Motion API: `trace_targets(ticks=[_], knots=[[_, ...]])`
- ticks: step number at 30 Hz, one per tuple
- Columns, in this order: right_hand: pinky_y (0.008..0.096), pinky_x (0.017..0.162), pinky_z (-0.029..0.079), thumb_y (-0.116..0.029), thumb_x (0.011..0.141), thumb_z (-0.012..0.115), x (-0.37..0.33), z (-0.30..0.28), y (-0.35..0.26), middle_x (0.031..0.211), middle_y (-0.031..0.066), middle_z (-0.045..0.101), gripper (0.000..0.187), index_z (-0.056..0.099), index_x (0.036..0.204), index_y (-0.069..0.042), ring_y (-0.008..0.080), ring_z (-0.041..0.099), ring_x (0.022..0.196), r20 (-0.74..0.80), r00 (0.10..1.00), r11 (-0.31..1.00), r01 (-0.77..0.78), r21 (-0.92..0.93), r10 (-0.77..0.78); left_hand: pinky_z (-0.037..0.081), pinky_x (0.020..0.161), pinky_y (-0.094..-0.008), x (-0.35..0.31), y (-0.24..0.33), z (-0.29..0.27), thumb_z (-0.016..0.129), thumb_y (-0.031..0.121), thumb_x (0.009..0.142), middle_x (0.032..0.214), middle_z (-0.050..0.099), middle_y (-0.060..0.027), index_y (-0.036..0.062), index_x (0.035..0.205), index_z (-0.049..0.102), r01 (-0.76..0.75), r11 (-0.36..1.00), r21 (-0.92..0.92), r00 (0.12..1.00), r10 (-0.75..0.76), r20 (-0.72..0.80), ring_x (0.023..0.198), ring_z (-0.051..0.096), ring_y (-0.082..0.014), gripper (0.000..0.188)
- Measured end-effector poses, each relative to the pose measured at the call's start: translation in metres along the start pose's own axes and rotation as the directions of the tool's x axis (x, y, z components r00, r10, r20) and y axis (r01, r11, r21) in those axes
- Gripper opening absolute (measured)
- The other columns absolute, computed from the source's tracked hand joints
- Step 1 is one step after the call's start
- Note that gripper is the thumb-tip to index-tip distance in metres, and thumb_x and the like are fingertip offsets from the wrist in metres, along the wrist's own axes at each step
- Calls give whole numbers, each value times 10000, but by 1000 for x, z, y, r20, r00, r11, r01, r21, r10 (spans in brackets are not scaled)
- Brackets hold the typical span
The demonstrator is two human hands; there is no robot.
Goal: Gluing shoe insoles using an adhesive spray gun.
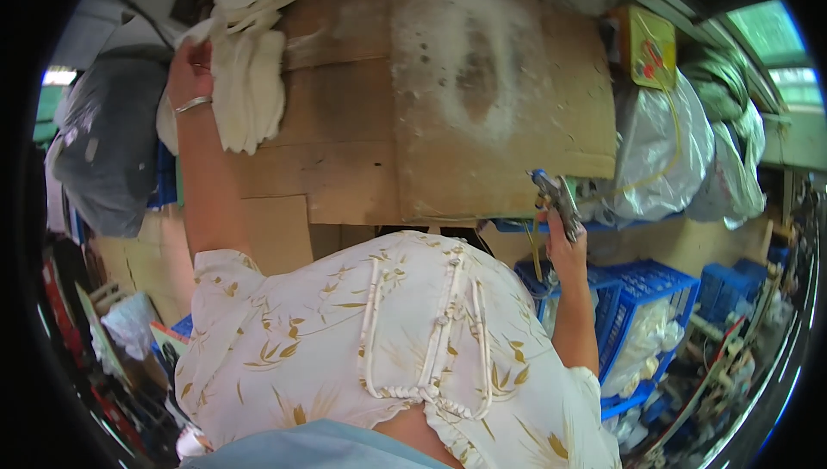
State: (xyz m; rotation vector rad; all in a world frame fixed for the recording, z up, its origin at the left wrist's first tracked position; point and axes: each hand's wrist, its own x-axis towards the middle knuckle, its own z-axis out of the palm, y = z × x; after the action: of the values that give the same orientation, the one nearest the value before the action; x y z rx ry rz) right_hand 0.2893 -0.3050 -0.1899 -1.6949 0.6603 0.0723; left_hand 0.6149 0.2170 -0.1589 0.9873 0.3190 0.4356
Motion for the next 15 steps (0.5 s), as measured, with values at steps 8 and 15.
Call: trace_targets(ticks=[8, 15], knots=[[196, 381, 258, -301, 858, 539, -13, -39, 20, 536, -58, 441, 270, 612, 841, -42, 16, 342, 419, -62, 998, 1000, -1, 0, 1, 553, 713, -348, -29, -110, 178, 542, 12, 790, 907, 558, -150, -64, 912, 477, 256, 966, 30, 929, -255, 270, 804, 581, -258, 157], [195, 419, 255, -283, 860, 537, -25, -76, 42, 548, -75, 421, 263, 612, 837, -32, 14, 345, 466, -80, 997, 997, 0, 75, 6, 556, 695, -347, -116, -184, 264, 522, 20, 802, 937, 559, -172, -68, 941, 478, 323, 946, 12, 864, -300, 404, 827, 592, -271, 170]])
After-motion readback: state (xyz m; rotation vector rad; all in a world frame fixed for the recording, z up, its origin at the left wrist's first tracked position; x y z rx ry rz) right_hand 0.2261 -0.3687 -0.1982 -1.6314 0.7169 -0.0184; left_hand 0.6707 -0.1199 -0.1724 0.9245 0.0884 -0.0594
